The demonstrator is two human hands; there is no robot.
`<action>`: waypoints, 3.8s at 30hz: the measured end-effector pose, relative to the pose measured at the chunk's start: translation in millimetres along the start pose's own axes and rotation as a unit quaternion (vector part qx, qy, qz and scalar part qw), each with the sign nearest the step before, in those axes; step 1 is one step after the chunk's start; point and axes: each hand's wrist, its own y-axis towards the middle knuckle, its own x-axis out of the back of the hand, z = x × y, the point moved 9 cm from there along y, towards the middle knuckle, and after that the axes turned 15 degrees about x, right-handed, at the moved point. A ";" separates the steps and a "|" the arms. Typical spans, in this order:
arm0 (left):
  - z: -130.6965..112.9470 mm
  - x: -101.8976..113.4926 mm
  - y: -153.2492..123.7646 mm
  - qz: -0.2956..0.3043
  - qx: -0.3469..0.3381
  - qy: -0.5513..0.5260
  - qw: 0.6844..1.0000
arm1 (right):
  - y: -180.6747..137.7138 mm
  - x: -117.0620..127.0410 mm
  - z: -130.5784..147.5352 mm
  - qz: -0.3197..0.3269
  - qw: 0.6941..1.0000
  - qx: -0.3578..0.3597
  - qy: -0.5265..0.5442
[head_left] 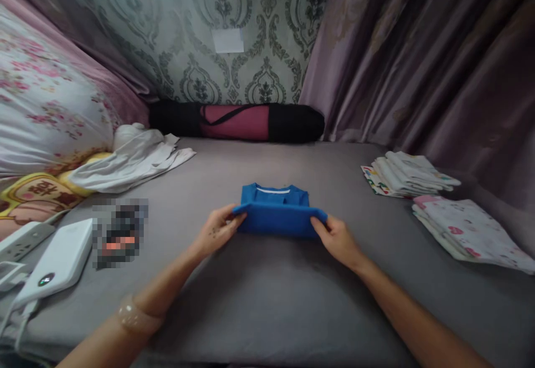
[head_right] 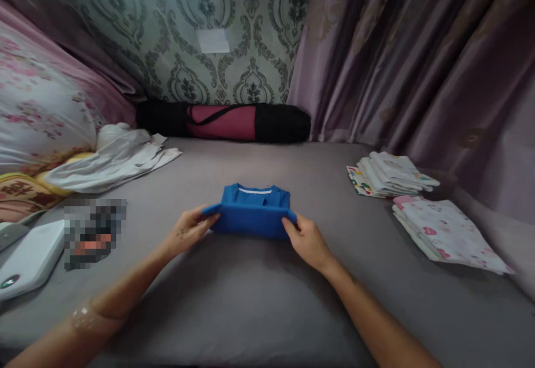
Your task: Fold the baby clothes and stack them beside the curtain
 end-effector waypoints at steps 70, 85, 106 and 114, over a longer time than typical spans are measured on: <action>17.9 -60.7 87.3 -0.132 0.061 0.379 0.914 | 62.1 -58.0 -74.4 0.156 0.937 -0.019 -0.311; 43.0 -25.0 63.5 -0.120 0.032 0.362 0.924 | 81.7 -76.0 -45.2 0.167 0.932 0.048 -0.318; 45.4 1.6 58.1 -0.202 0.037 0.138 0.969 | 108.3 -156.0 1.1 0.216 0.931 0.084 -0.281; 44.7 7.4 57.1 -0.209 0.053 0.087 0.973 | 123.7 -165.8 25.4 0.229 0.924 0.108 -0.285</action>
